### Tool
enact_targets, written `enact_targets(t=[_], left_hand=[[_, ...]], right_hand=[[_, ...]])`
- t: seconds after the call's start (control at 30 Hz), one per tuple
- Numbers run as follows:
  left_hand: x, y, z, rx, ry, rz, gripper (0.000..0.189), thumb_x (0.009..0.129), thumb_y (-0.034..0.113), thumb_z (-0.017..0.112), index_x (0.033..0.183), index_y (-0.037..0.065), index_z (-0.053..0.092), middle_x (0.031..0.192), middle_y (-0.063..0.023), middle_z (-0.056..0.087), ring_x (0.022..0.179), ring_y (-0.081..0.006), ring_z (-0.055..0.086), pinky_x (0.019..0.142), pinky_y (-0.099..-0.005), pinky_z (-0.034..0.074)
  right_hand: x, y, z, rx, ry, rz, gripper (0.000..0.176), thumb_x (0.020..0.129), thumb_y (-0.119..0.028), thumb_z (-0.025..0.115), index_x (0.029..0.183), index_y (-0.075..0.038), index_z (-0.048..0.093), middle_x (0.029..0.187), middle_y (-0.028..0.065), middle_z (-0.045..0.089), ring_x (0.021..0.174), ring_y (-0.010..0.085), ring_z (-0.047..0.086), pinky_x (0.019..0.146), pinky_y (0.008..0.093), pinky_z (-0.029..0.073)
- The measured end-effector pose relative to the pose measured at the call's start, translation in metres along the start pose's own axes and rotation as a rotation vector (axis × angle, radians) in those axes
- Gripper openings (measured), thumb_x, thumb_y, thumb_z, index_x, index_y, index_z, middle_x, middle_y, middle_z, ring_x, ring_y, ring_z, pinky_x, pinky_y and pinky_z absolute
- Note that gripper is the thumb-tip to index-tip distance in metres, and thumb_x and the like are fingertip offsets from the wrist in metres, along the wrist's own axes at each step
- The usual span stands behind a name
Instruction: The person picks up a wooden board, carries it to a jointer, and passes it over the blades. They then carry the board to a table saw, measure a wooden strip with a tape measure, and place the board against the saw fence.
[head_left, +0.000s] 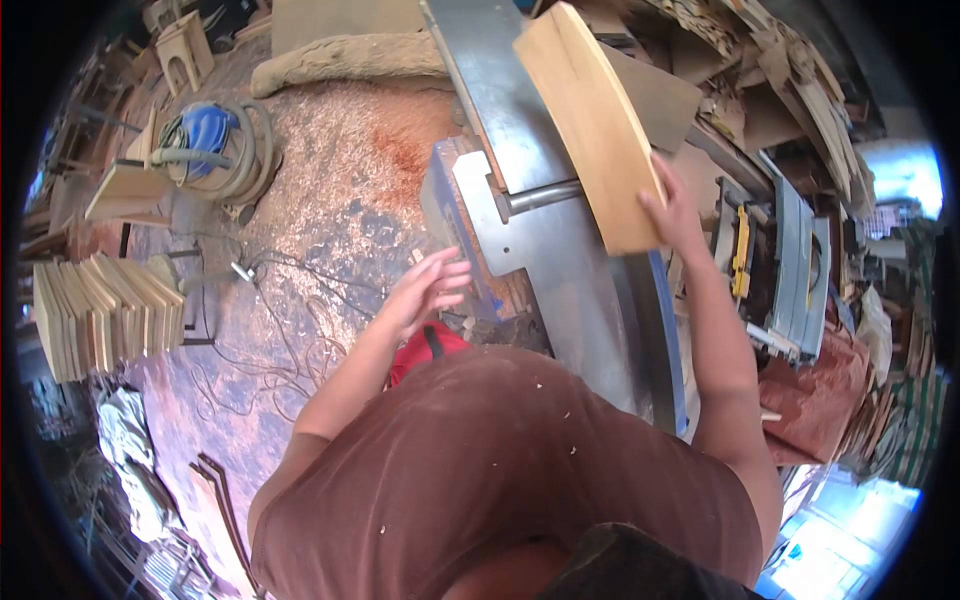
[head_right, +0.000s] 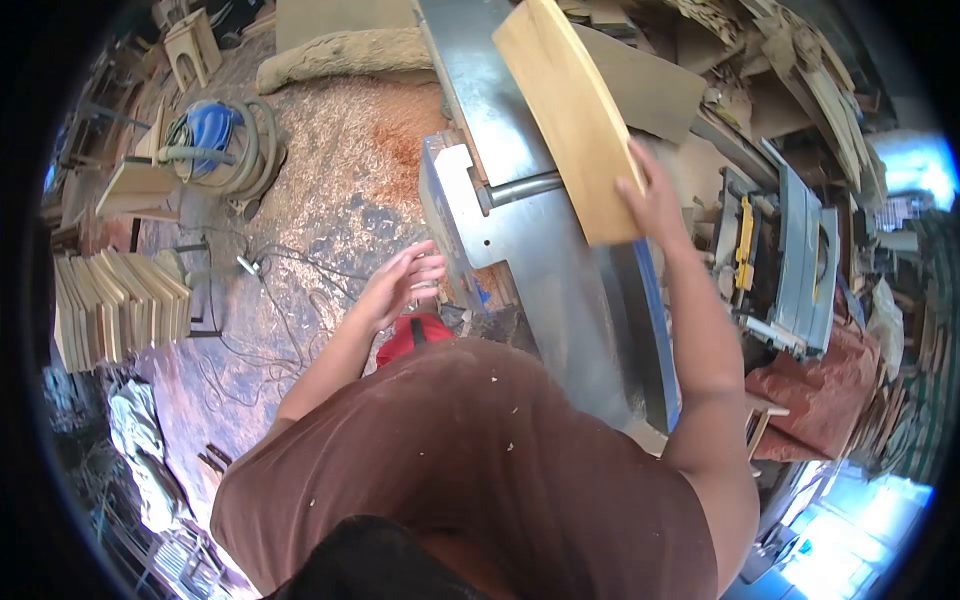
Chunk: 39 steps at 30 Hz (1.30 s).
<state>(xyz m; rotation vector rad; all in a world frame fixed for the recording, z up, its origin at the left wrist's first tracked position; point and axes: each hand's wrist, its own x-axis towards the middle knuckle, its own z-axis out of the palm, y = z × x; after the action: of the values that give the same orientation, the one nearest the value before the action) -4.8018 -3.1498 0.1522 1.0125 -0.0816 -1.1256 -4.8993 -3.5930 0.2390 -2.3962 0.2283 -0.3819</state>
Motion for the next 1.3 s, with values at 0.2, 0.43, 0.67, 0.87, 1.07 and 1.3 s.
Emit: enact_targets(t=[0.2, 0.43, 0.67, 0.87, 1.07, 1.3], left_hand=[[0.073, -0.029, 0.129, 0.303, -0.263, 0.003, 0.066, 0.101, 0.039, 0.053, 0.151, 0.002, 0.03, 0.148, -0.017, 0.041, 0.135, -0.0264, 0.042, 0.105, -0.042, 0.045], [0.122, -0.121, 0.263, 0.088, -0.16, -0.126, 0.088, 0.094, 0.046, 0.064, 0.155, 0.005, 0.015, 0.157, -0.0183, 0.023, 0.142, -0.0381, 0.028, 0.109, -0.0549, 0.036], [0.141, -0.147, 0.295, 0.16, 0.054, -0.011, 0.094, 0.088, 0.03, 0.073, 0.154, 0.004, 0.012, 0.135, -0.0208, 0.049, 0.113, -0.0318, 0.056, 0.083, -0.0462, 0.052], [0.139, -0.142, 0.298, 0.155, 0.164, 0.01, 0.083, 0.088, 0.029, 0.072, 0.148, 0.004, 0.021, 0.128, -0.0191, 0.053, 0.108, -0.0305, 0.058, 0.079, -0.0456, 0.052], [0.156, -0.106, 0.286, 0.029, 0.094, -0.186, 0.072, 0.091, 0.04, 0.065, 0.145, 0.013, 0.026, 0.141, -0.0182, 0.042, 0.121, -0.0373, 0.049, 0.091, -0.0545, 0.048], [0.182, -0.104, 0.252, -0.08, -0.099, -0.391, 0.087, 0.092, 0.043, 0.063, 0.153, 0.015, 0.008, 0.151, -0.0206, 0.029, 0.136, -0.04, 0.036, 0.111, -0.059, 0.029]], right_hand=[[-0.239, -0.061, -0.03, -0.071, 0.132, 0.353, 0.058, 0.081, -0.007, 0.07, 0.137, -0.007, 0.053, 0.135, 0.0157, 0.058, 0.124, 0.0294, 0.056, 0.104, 0.0354, 0.044], [-0.323, -0.063, -0.034, -0.331, 0.095, 0.431, 0.055, 0.082, -0.013, 0.069, 0.134, -0.017, 0.055, 0.127, 0.0139, 0.06, 0.114, 0.0355, 0.058, 0.096, 0.041, 0.048], [-0.33, -0.031, -0.017, -0.305, 0.153, 0.377, 0.056, 0.082, -0.013, 0.069, 0.136, -0.015, 0.053, 0.129, 0.0135, 0.06, 0.116, 0.0342, 0.058, 0.097, 0.0416, 0.047], [-0.326, -0.027, -0.012, -0.389, 0.131, 0.407, 0.07, 0.08, -0.016, 0.072, 0.144, -0.012, 0.043, 0.132, 0.0169, 0.056, 0.121, 0.0359, 0.053, 0.101, 0.0429, 0.044], [-0.322, -0.023, -0.012, -0.471, 0.079, 0.59, 0.083, 0.076, -0.021, 0.077, 0.147, -0.011, 0.036, 0.139, 0.0181, 0.05, 0.126, 0.0372, 0.049, 0.105, 0.0441, 0.042], [-0.319, -0.021, -0.006, -0.543, -0.027, 0.784, 0.084, 0.072, -0.019, 0.081, 0.144, -0.008, 0.038, 0.139, 0.0186, 0.049, 0.13, 0.0386, 0.046, 0.107, 0.0444, 0.04]])
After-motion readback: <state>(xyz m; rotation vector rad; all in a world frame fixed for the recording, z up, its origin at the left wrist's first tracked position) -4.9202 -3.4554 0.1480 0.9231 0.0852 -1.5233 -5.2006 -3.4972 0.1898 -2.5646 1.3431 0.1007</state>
